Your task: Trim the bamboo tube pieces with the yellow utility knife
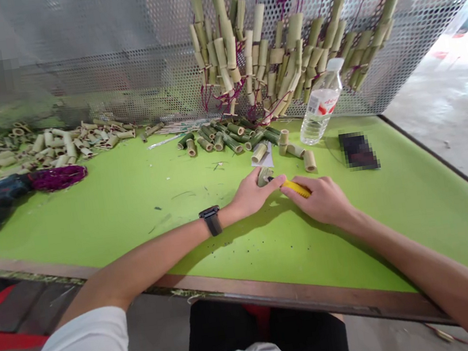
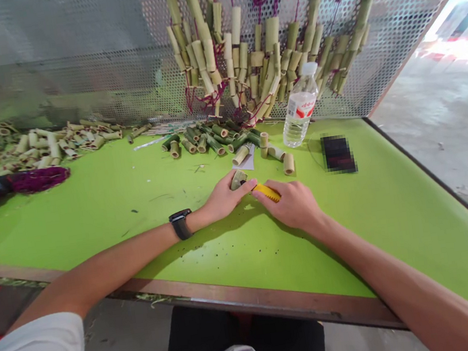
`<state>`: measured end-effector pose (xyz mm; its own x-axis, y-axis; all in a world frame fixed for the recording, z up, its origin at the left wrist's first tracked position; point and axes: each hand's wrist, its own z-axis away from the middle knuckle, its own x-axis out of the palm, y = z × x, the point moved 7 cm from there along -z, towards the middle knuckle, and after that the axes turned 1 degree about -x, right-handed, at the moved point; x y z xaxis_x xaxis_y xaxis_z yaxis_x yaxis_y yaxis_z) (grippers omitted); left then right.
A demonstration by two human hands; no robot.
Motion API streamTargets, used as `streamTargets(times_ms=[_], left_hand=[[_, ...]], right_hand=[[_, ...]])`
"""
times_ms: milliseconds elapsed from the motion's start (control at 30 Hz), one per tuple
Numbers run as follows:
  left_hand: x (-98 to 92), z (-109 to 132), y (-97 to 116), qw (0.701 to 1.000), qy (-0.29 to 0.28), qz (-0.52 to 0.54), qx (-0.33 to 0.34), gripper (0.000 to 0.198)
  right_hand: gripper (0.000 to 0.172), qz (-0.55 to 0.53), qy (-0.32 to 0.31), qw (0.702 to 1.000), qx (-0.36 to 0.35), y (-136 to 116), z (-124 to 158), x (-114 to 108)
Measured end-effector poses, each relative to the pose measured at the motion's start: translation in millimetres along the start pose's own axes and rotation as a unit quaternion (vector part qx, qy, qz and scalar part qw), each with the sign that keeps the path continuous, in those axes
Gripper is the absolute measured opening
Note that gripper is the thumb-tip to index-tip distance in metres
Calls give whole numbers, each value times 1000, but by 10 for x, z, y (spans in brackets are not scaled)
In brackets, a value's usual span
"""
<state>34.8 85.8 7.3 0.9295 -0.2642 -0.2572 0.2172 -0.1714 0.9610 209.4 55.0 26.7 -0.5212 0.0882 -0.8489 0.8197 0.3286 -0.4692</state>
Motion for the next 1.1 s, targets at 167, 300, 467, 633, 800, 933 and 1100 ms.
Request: streamTargets(times_ms=[167, 300, 467, 633, 800, 933, 1100], left_hand=[[-45, -36, -15, 999, 10, -37, -23, 55], [-23, 4, 42, 998, 7, -65, 13, 59], [28, 41, 30, 998, -9, -53, 20, 59], [-11, -14, -75, 1000, -3, 11, -27, 62], [-5, -21, -87, 1000, -8, 18, -14, 64], [1, -31, -86, 1000, -10, 11, 1, 61], [20, -22, -44, 1000, -26, -4, 16, 53]], right_hand=[[74, 24, 17, 1000, 8, -38, 10, 36], [81, 5, 36, 998, 59, 181, -69, -78], [85, 33, 96, 991, 89, 353, -104, -298], [82, -27, 22, 999, 26, 148, -70, -103], [77, -33, 17, 999, 4, 96, -53, -96], [74, -16, 6, 1000, -7, 66, -42, -95], [71, -1, -5, 1000, -10, 67, -36, -63]])
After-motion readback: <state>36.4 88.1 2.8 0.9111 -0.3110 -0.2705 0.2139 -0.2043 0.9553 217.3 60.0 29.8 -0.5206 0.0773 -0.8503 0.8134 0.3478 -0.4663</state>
